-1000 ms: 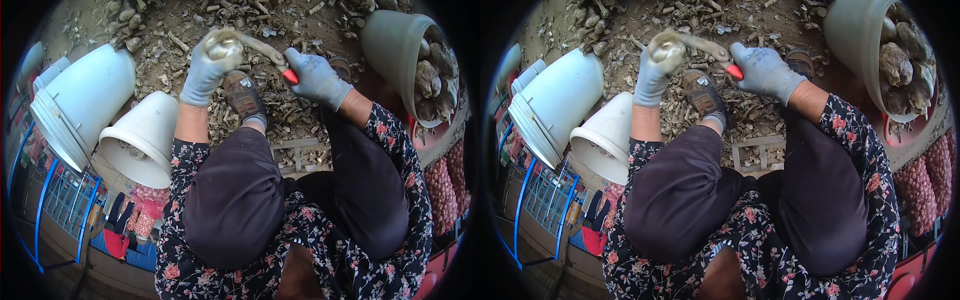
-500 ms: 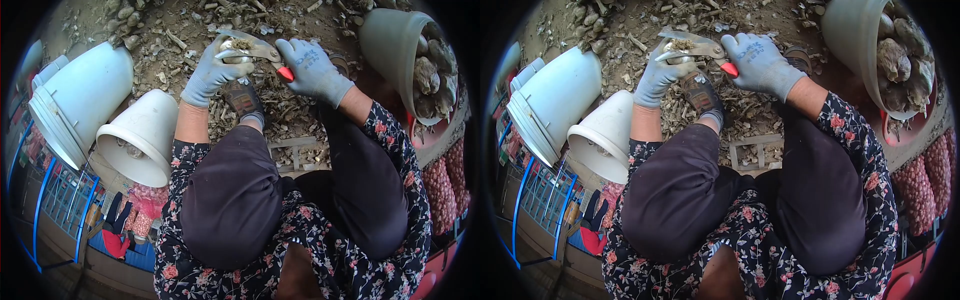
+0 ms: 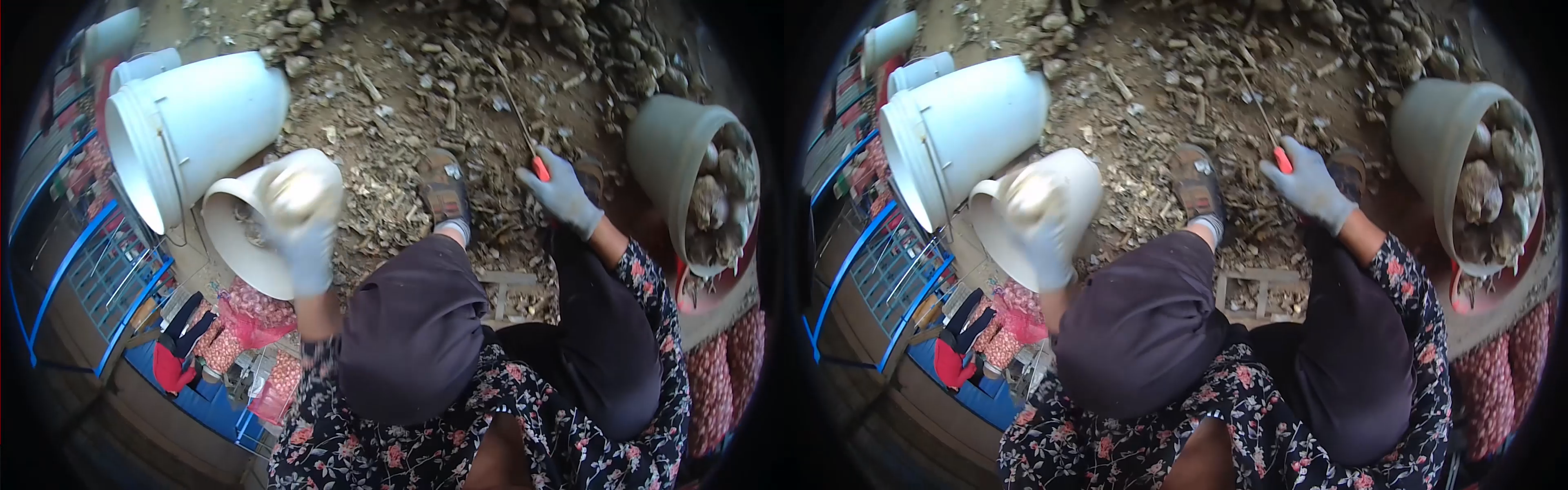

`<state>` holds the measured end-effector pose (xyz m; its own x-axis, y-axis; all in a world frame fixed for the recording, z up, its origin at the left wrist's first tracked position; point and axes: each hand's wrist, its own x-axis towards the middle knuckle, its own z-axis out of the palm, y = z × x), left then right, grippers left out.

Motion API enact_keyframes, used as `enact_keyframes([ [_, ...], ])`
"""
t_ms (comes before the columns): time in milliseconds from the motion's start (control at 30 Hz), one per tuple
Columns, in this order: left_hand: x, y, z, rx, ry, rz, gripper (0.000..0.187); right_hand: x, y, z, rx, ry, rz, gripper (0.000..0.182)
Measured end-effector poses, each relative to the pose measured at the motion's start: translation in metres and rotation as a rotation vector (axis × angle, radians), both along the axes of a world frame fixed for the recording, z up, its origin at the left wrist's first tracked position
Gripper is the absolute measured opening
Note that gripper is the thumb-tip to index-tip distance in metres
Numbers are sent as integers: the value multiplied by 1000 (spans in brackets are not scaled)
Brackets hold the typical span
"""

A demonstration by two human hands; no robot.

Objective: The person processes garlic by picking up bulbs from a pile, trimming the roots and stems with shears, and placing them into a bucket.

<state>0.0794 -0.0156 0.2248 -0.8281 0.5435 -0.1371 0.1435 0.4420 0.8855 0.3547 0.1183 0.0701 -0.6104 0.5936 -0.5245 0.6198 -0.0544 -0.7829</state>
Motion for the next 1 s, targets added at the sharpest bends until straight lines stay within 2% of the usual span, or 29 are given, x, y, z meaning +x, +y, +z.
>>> enact_keyframes([
  [33, -17, -24, 15, -48, 204, 104, 47, 0, -1, 1, 34, 28, -26, 39],
  [67, -34, -53, 33, -239, 304, 133, 44, -1, 3, 0, -90, -32, 7, 39],
  [100, -48, -77, 49, -431, 400, 163, 41, -5, 7, 3, -100, -52, 29, 39],
  [133, -58, -91, 61, -421, 406, 166, 41, -10, 10, 7, -112, -73, 52, 39],
  [200, -73, -106, 73, -1130, 757, -405, 50, -14, 8, 1, -81, -50, 74, 39],
  [300, -78, -17, 46, -679, 867, -252, 34, -19, 11, 2, -63, -48, 118, 39],
  [333, -80, 16, 28, -586, 606, -114, 29, -19, 11, 3, -80, -66, 140, 39],
  [367, -109, 34, -16, -370, 523, -196, 31, -18, 13, 6, -92, -77, 158, 40],
  [433, -133, 103, -66, -436, 261, -300, 38, -14, 11, 5, -84, -61, 132, 40],
  [467, -181, 117, -128, -541, 253, -326, 54, -11, 11, 2, -78, -47, 101, 40],
  [500, -194, 147, -154, -670, 338, -277, 62, -7, 12, -3, -91, -83, 109, 41],
  [533, -196, 166, -171, -803, 419, -227, 70, -8, 15, -2, -95, -92, 108, 41],
  [600, -180, 195, -183, -829, 333, -52, 72, -9, 21, 2, -178, -182, 68, 41],
  [667, -163, 193, -196, -694, 382, -15, 58, -5, 15, -3, -180, -168, 40, 42],
  [733, -143, 171, -200, -556, 323, -45, 57, -10, 17, -7, -86, -131, -34, 42],
  [800, -117, 144, -197, -551, 442, -277, 63, -17, 25, -10, -81, -164, 18, 44],
  [833, -111, 130, -202, -565, 426, -285, 63, -19, 26, -10, -93, -176, 43, 44],
  [900, -101, 102, -208, -334, 609, -495, 68, -21, 30, -8, -197, -225, 82, 44],
  [933, -99, 92, -207, -336, 602, -492, 68, -21, 30, -9, -199, -231, 87, 44],
  [1000, -98, 79, -201, -61, -95, -201, 68, -20, 29, -12, -141, -242, 146, 44],
])
